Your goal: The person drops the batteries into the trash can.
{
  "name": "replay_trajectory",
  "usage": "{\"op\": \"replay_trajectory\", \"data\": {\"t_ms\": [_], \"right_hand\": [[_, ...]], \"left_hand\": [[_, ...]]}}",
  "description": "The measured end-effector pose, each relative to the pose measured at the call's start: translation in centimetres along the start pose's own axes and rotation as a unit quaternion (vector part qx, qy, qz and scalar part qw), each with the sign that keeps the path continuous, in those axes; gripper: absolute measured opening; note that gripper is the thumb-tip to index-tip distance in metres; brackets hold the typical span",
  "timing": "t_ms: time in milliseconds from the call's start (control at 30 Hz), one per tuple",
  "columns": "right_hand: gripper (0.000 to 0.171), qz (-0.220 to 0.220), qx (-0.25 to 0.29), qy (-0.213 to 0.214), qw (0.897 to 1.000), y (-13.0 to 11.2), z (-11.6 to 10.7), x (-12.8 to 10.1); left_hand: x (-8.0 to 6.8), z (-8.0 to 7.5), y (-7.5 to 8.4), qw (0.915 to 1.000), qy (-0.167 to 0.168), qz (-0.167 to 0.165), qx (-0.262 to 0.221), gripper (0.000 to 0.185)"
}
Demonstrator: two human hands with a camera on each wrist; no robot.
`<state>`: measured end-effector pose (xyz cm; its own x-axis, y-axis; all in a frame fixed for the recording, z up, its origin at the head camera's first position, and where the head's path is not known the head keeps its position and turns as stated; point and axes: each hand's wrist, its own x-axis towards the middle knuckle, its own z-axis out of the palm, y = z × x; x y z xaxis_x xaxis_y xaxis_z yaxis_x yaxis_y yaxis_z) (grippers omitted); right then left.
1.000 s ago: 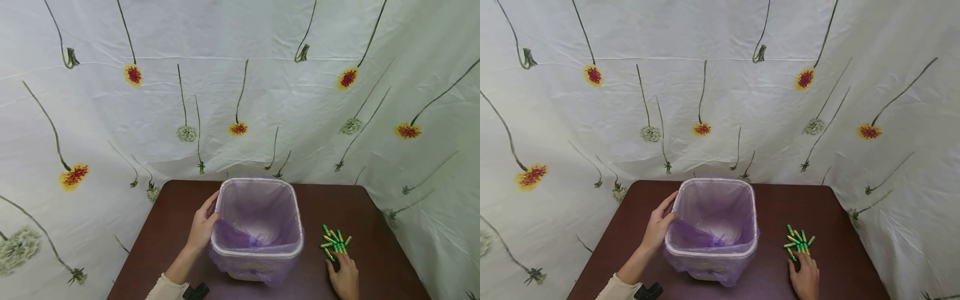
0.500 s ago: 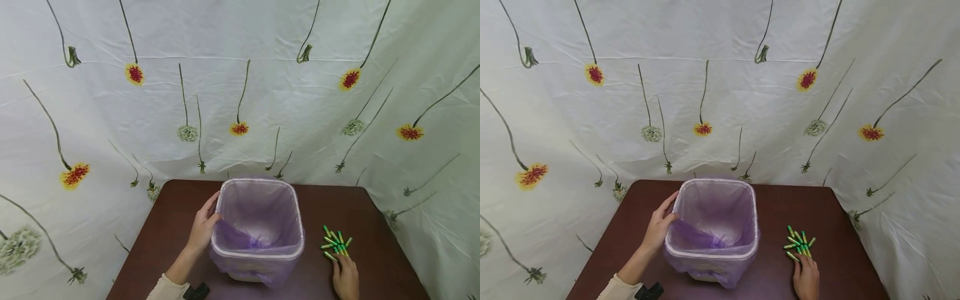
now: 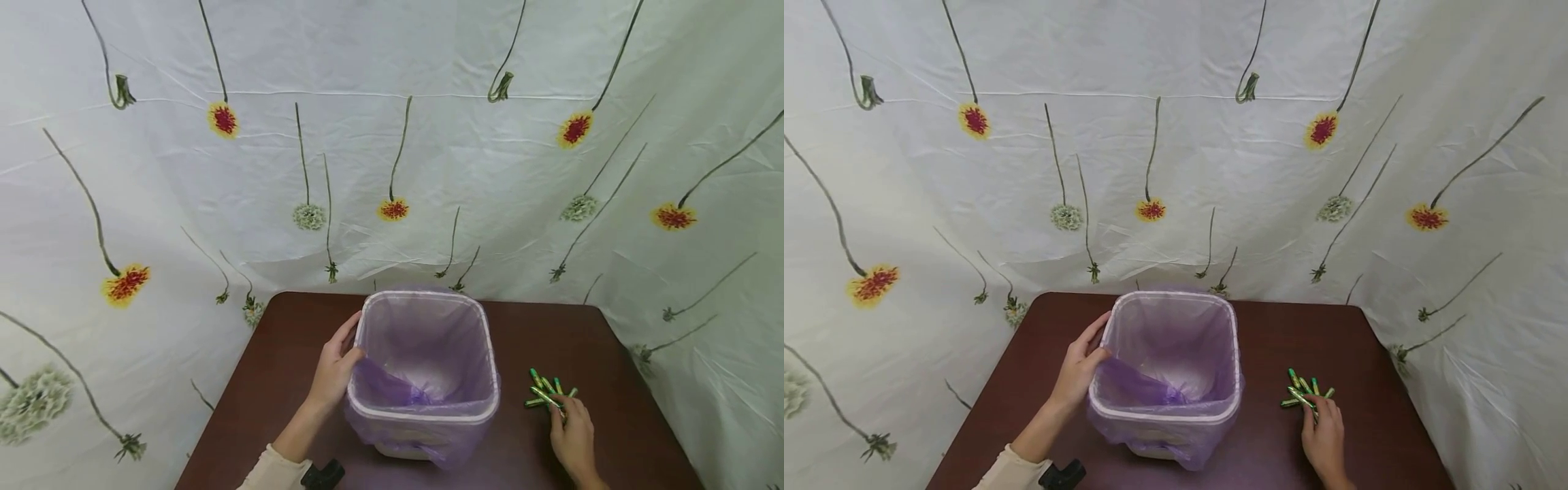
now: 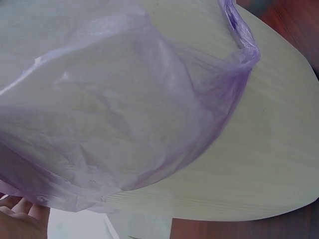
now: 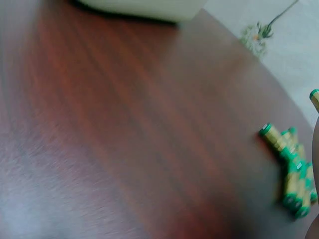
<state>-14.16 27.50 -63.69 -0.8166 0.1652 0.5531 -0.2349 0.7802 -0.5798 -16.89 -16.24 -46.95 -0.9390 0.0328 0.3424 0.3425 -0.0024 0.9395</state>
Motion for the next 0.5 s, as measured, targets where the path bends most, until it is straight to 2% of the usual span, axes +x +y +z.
{"op": "replay_trajectory", "data": {"t_ms": [300, 500], "right_hand": [[0.025, -0.103, 0.035, 0.028, 0.994, -1.7, -1.3, 3.8], [0.025, -0.096, 0.069, -0.003, 0.993, -4.0, -2.3, 6.4]], "left_hand": [[-0.1, 0.0, 0.2, 0.9997, 0.003, -0.023, 0.001, 0.072], [-0.1, 0.0, 0.3, 0.9998, 0.000, -0.019, 0.000, 0.072]]}}
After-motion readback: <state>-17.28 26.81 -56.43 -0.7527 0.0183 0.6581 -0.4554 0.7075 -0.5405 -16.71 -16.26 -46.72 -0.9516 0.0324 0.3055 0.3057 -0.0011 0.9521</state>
